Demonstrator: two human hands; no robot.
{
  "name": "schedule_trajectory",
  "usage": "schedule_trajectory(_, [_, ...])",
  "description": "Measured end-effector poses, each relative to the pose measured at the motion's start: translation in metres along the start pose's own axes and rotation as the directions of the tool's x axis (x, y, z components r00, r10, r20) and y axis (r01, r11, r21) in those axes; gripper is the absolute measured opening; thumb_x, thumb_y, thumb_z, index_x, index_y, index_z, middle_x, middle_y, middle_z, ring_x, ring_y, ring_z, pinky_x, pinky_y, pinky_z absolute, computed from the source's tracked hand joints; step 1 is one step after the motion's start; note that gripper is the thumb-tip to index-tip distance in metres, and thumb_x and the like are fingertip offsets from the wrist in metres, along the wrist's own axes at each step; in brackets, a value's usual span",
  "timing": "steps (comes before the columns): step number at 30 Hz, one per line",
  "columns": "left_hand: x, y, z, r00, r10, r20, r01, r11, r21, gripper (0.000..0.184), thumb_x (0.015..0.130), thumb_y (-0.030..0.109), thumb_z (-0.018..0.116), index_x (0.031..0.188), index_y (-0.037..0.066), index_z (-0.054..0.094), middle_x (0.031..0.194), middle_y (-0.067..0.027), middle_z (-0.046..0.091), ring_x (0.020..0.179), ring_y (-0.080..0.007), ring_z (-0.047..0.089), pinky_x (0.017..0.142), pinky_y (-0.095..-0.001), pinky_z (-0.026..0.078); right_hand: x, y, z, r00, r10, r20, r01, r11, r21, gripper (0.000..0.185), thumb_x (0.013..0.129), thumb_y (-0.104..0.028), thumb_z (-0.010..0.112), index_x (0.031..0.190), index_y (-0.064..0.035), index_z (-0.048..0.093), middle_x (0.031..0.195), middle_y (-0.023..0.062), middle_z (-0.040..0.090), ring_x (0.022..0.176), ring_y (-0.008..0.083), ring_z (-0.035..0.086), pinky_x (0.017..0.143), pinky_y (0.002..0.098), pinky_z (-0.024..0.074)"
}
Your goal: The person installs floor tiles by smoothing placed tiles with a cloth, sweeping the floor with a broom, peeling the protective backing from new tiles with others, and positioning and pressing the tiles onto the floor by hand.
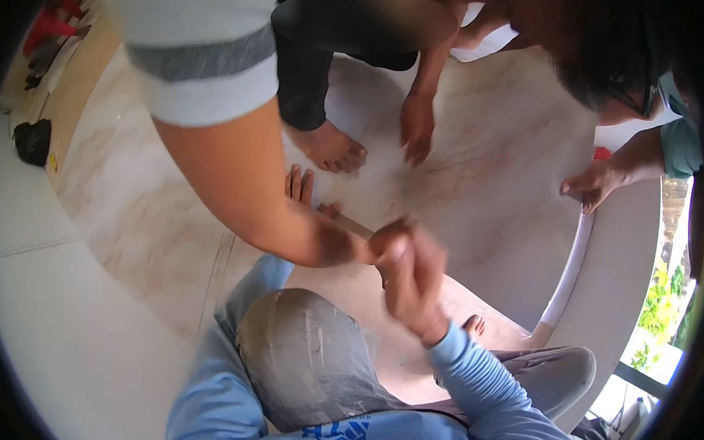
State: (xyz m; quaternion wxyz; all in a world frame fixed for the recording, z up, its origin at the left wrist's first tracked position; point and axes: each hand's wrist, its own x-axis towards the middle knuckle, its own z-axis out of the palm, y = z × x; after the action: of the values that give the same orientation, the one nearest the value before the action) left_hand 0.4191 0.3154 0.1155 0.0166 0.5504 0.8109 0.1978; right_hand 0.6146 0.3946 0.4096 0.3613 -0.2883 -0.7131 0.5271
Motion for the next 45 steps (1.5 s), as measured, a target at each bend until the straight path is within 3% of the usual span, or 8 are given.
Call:
schedule_trajectory(3, [0.003,-0.002,0.015,1.000,-0.016,0.013,0.015,0.998,0.055,0.112,0.086,0.076,0.060,0.165,0.005,0.024,0.174,-0.0210,0.012,0.161,-0.0430,0.004,0.125,-0.0641,0.003,-0.024,-0.013,0.028,0.985,-0.061,0.161,0.032,0.984,0.177,0.032,0.108,-0.024,0.053,0.087,-0.0003,0.061,0.078,0.0129,0.058,0.067,0.0203,0.055,0.062,0.0363,0.0447])
schedule_trajectory(6, [0.005,0.020,-0.007,0.978,-0.136,0.156,0.129,0.990,0.054,0.106,0.090,0.074,0.058,0.165,0.006,0.027,0.173,-0.0193,0.016,0.161,-0.0410,0.005,0.125,-0.0632,0.003,-0.043,0.017,0.040,0.860,0.511,-0.004,-0.482,0.813,0.326,0.034,0.109,-0.027,0.051,0.090,-0.0007,0.062,0.076,0.0151,0.059,0.065,0.0282,0.057,0.064,0.0399,0.0458])
schedule_trajectory(12, [0.006,0.024,-0.004,0.975,-0.154,0.157,0.146,0.987,0.066,0.097,0.095,0.070,0.055,0.164,0.007,0.030,0.173,-0.0174,0.018,0.161,-0.0378,0.007,0.126,-0.0622,0.003,-0.135,0.103,0.028,0.621,0.587,0.519,-0.598,0.783,-0.170,0.038,0.112,-0.029,0.045,0.099,0.0023,0.063,0.091,0.0123,0.069,0.075,0.0210,0.065,0.071,0.0377,0.0535])
schedule_trajectory(16, [0.006,0.029,-0.007,0.969,-0.186,0.162,0.176,0.982,0.071,0.097,0.095,0.070,0.055,0.165,0.008,0.028,0.173,-0.0190,0.019,0.161,-0.0387,0.009,0.126,-0.0624,0.003,-0.149,0.168,0.064,0.583,0.804,0.120,-0.812,0.573,0.110,0.032,0.108,-0.029,0.055,0.107,0.0019,0.065,0.090,0.0147,0.072,0.081,0.0311,0.072,0.081,0.0450,0.0557])
schedule_trajectory(19, [0.010,0.034,-0.008,0.973,-0.196,0.125,0.192,0.980,0.045,0.095,0.094,0.068,0.057,0.164,0.009,0.030,0.173,-0.0188,0.020,0.161,-0.0389,0.010,0.126,-0.0623,0.003,-0.172,0.289,0.102,0.874,0.450,0.183,-0.354,0.848,-0.395,0.038,0.108,-0.029,0.059,0.134,-0.0018,0.052,0.141,0.0146,0.056,0.132,0.0223,0.053,0.108,0.0413,0.0457])
schedule_trajectory(23, [0.010,0.032,-0.002,0.967,-0.220,0.132,0.218,0.976,0.031,0.091,0.094,0.064,0.059,0.162,0.008,0.036,0.172,-0.0175,0.022,0.162,-0.0361,0.009,0.127,-0.0600,0.001,-0.160,0.341,0.129,0.721,0.683,-0.112,-0.480,0.610,0.631,0.046,0.108,-0.032,0.060,0.143,-0.0061,0.047,0.151,0.0105,0.047,0.141,0.0216,0.044,0.116,0.0415,0.0408])
schedule_trajectory(27, [0.009,0.029,0.001,0.963,-0.223,0.152,0.223,0.975,0.014,0.089,0.095,0.062,0.060,0.162,0.009,0.036,0.172,-0.0177,0.022,0.162,-0.0364,0.008,0.127,-0.0599,0.001,-0.097,0.299,0.123,0.469,0.881,0.065,-0.266,0.071,0.961,0.050,0.108,-0.036,0.060,0.147,-0.0094,0.044,0.155,0.0075,0.043,0.142,0.0215,0.043,0.117,0.0416,0.0408])
schedule_trajectory(45, [-0.003,0.013,0.011,0.981,-0.117,0.155,0.118,0.993,0.005,0.085,0.098,0.056,0.058,0.165,0.014,0.028,0.171,-0.0166,0.025,0.159,-0.0389,0.016,0.127,-0.0597,0.002,-0.135,0.191,0.066,0.574,0.818,-0.034,-0.754,0.544,0.369,0.040,0.107,-0.038,0.059,0.117,0.0006,0.065,0.097,0.0085,0.073,0.086,0.0191,0.069,0.080,0.0347,0.0562])
